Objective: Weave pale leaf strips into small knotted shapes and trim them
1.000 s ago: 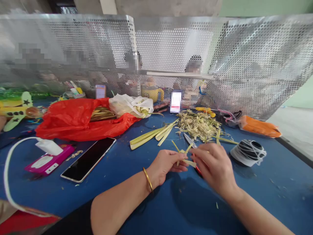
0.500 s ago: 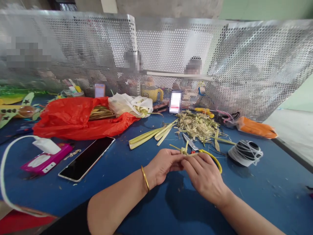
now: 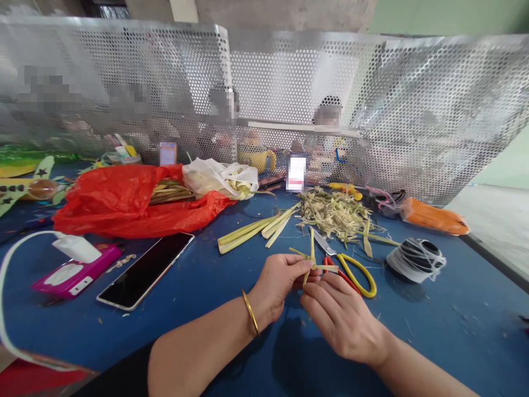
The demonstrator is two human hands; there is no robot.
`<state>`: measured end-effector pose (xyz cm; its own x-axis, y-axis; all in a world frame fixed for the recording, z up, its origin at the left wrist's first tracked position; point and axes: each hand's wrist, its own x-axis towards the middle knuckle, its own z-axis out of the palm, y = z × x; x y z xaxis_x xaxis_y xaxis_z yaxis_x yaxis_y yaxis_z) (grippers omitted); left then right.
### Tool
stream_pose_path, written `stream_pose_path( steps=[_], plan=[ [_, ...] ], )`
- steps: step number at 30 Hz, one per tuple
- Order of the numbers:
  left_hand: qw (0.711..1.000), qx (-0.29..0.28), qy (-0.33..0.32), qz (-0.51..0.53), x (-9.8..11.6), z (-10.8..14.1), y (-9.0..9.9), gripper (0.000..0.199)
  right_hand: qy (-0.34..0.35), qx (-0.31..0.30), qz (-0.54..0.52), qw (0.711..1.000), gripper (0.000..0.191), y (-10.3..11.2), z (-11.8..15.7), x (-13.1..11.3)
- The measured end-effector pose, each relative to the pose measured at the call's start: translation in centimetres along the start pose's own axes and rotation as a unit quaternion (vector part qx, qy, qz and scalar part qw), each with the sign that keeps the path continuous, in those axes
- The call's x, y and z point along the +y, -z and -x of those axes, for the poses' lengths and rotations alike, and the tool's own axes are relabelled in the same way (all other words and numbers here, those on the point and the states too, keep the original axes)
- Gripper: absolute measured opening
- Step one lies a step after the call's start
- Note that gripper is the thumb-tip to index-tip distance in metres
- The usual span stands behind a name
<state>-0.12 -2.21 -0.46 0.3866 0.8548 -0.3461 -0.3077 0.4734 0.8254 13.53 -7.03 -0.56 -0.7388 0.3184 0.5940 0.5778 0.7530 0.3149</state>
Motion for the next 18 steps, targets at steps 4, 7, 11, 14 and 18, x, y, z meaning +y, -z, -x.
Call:
stream_pose_path(
  steps=[4, 7, 11, 14, 18],
  plan=[
    [1.0, 0.005, -0.003, -0.006, -0.2, -0.1, 0.0, 0.02, 0.01, -0.016, -0.023, 1.0, 0.031, 0.0, -0.2, -0.3],
    [1.0, 0.011, -0.002, 0.0, 0.1, -0.3, 0.3, 0.023, -0.047, -0.013, -0.091, 0.995, 0.025, -0.1, -0.3, 0.2],
    [1.0, 0.01, 0.016, -0.009, 1.0, -0.3, 0.5, 0.024, -0.263, 0.024, -0.073, 0.962, 0.014, 0.2, 0.0, 1.8],
    [0.999, 0.004, 0.029, -0.026, 1.1, -0.2, 0.5, 0.029, -0.325, -0.054, -0.052, 0.943, 0.018, 0.2, 0.3, 2.8],
    [0.996, 0.004, 0.011, -0.091, 0.7, -0.3, 0.5, 0.034, -0.304, -0.126, -0.079, 0.941, 0.026, -0.2, 0.3, 2.9]
  ],
)
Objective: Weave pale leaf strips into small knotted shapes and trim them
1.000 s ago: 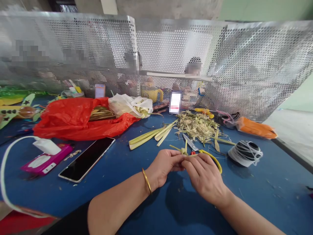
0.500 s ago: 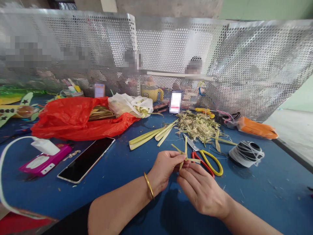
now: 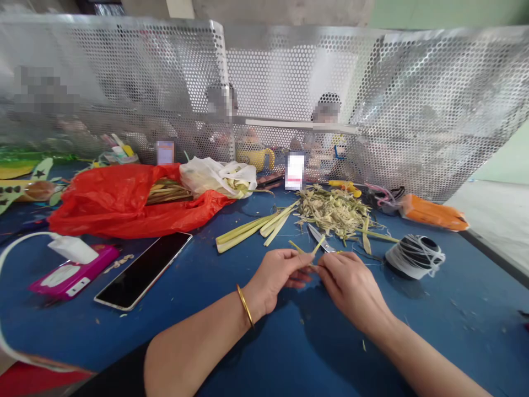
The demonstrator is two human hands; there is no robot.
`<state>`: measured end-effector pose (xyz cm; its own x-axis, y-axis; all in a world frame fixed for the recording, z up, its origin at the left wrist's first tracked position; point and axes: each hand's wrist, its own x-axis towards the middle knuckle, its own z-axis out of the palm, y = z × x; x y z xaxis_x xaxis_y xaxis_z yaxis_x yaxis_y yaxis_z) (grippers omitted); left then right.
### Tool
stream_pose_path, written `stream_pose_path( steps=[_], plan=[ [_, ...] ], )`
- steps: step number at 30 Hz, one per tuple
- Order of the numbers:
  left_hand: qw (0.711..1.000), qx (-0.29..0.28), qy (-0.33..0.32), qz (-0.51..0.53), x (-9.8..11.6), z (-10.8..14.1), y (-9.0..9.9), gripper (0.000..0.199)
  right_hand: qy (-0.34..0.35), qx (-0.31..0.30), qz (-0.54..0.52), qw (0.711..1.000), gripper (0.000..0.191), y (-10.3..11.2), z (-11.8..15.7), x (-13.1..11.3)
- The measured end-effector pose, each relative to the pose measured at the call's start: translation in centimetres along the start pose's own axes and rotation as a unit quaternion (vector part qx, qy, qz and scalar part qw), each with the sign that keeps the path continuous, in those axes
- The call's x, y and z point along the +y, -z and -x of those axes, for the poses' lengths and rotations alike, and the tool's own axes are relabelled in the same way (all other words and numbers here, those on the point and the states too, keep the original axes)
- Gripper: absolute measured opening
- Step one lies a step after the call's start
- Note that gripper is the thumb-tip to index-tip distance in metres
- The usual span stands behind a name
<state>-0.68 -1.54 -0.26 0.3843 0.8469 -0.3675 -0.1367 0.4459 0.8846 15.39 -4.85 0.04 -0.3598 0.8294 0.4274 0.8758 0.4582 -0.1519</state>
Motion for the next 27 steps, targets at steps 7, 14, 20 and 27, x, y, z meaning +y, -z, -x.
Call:
stream_pose_path(
  steps=[7, 14, 20, 27],
  plan=[
    [0.997, 0.047, -0.044, -0.046, -0.2, -0.9, 0.1, 0.027, -0.057, -0.055, -0.116, 0.99, 0.028, 0.5, 0.0, -0.1],
    [0.999, 0.032, -0.031, -0.031, 0.1, -1.1, 0.6, 0.028, -0.134, -0.106, -0.262, 0.95, 0.037, 0.9, -0.2, 0.3],
    [0.999, -0.017, 0.004, -0.033, 0.4, -0.6, 0.5, 0.039, -0.293, -0.073, -0.492, 0.817, 0.045, -0.1, -0.8, 0.8],
    [0.994, -0.069, 0.011, -0.086, -0.5, -0.3, 0.1, 0.046, -0.354, -0.001, -0.553, 0.754, 0.039, -1.0, -0.5, 0.0]
  ],
)
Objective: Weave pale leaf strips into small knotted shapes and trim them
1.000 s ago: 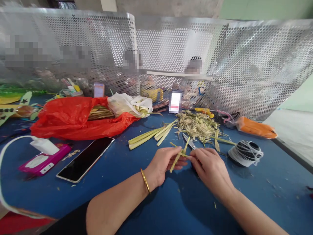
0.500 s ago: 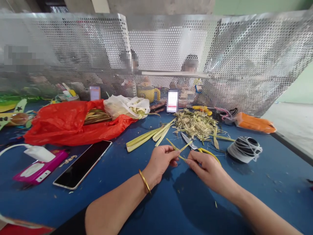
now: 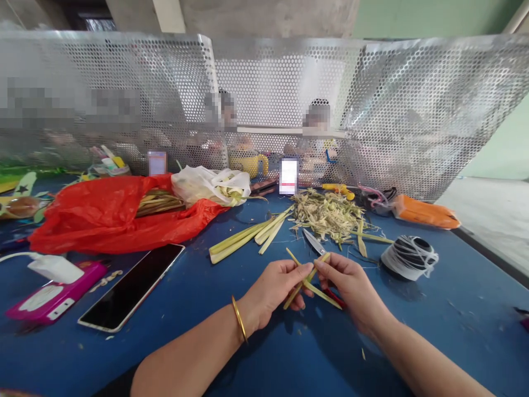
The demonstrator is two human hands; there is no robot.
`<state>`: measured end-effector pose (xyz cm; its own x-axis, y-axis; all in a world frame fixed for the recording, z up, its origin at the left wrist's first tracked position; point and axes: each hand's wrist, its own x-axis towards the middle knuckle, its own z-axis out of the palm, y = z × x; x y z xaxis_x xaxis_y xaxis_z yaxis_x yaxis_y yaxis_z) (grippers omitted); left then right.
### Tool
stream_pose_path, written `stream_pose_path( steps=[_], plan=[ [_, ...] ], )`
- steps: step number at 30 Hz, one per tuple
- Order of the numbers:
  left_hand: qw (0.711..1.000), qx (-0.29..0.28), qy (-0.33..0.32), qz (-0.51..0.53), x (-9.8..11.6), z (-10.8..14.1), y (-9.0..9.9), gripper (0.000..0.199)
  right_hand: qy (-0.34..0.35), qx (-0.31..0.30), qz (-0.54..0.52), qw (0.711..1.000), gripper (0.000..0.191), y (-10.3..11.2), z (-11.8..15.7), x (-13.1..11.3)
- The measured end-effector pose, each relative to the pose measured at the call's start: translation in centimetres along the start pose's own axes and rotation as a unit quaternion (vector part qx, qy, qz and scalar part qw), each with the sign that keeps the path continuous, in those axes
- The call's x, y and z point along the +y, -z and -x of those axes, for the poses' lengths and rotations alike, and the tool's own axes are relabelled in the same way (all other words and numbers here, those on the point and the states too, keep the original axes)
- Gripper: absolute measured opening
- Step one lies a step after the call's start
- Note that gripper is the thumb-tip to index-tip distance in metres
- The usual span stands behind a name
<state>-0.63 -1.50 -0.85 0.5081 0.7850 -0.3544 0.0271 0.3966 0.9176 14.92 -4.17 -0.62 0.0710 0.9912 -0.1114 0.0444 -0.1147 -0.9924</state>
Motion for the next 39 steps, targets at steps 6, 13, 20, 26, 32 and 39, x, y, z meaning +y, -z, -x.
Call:
stream_pose_path(
  steps=[6, 13, 20, 26, 32, 39],
  plan=[
    [0.998, -0.054, 0.02, 0.023, -0.4, -0.1, 0.0, 0.035, 0.031, 0.018, -0.002, 0.999, 0.039, -0.2, 0.0, 0.7],
    [0.998, -0.053, 0.024, -0.002, -0.1, 0.3, 0.0, 0.034, 0.049, 0.015, 0.08, 0.995, 0.034, 0.6, -0.6, 0.6],
    [0.997, -0.037, -0.009, -0.063, 0.0, 0.7, -0.8, 0.048, 0.266, 0.054, 0.401, 0.875, 0.018, 1.6, -0.1, -1.1],
    [0.984, -0.041, -0.013, -0.172, -0.8, 0.7, -0.9, 0.039, 0.129, -0.051, 0.283, 0.949, 0.017, 0.2, 0.4, -0.4],
    [0.974, -0.036, -0.039, -0.219, -0.8, 0.6, -0.6, 0.038, 0.061, 0.036, 0.141, 0.987, 0.021, -0.1, -0.2, 0.9],
    [0.998, 0.005, -0.018, -0.055, -0.6, 0.3, -0.6, 0.031, 0.302, 0.127, 0.37, 0.869, 0.015, 1.4, 0.2, -0.7]
  ],
)
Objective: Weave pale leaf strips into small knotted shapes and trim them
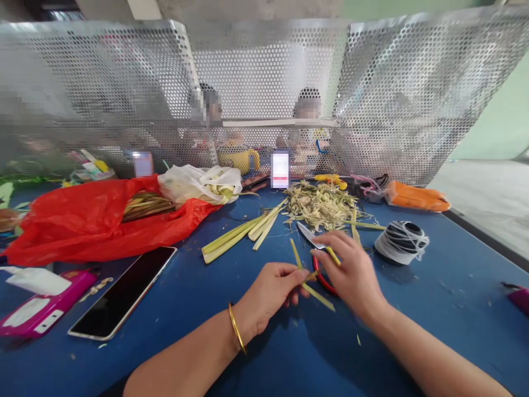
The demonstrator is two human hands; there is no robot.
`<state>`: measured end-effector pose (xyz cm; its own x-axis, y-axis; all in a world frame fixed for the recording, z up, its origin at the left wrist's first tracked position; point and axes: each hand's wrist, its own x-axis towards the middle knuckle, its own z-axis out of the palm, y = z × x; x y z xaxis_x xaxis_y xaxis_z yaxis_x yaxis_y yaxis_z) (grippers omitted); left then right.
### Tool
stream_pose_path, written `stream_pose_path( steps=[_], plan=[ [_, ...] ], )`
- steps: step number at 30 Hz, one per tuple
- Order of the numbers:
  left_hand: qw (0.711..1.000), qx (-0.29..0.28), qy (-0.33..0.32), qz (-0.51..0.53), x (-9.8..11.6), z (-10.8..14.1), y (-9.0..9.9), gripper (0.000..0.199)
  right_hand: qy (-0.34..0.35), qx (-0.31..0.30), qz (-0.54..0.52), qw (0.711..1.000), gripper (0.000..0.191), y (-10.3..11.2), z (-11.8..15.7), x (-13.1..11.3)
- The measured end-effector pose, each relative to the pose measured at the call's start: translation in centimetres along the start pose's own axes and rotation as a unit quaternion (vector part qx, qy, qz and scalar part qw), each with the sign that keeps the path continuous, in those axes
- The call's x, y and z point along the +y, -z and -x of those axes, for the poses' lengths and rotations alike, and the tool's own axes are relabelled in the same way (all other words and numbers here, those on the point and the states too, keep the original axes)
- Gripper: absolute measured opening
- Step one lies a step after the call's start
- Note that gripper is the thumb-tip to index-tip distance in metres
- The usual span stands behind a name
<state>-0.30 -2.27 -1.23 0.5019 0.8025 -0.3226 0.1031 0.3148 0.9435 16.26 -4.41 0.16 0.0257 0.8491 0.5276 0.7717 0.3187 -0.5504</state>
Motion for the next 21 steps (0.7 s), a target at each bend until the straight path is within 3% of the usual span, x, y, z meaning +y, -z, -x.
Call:
stream_pose_path(
  steps=[1, 3, 6, 8, 10, 13, 21],
  plan=[
    [0.999, 0.017, 0.007, 0.038, 0.2, -0.1, 0.2, 0.032, 0.055, 0.05, 0.056, 0.996, 0.022, 0.6, -0.1, -0.2],
    [0.993, 0.044, 0.018, 0.111, 0.7, -0.2, 0.6, 0.036, 0.157, 0.074, 0.111, 0.979, 0.027, 1.3, 0.0, -0.6],
    [0.981, 0.047, 0.016, 0.189, 1.5, -0.2, 1.0, 0.036, 0.305, -0.028, 0.136, 0.942, 0.027, 1.0, 0.5, -1.3],
    [0.975, 0.036, 0.011, 0.217, 1.7, -0.1, 1.0, 0.032, 0.355, -0.1, 0.163, 0.915, 0.028, 0.2, 0.9, -1.7],
    [0.973, 0.028, 0.009, 0.229, 1.6, -0.1, 0.8, 0.035, 0.371, -0.134, 0.195, 0.898, 0.027, -0.7, 1.2, -1.8],
    [0.971, 0.038, 0.008, 0.237, 1.2, -0.2, 0.4, 0.039, 0.383, -0.133, 0.214, 0.889, 0.028, -1.6, 1.4, -1.7],
    [0.964, 0.083, -0.011, 0.251, 1.0, 0.0, -0.5, 0.038, 0.358, -0.11, 0.15, 0.915, 0.033, -1.4, 2.0, -2.0]
  ],
)
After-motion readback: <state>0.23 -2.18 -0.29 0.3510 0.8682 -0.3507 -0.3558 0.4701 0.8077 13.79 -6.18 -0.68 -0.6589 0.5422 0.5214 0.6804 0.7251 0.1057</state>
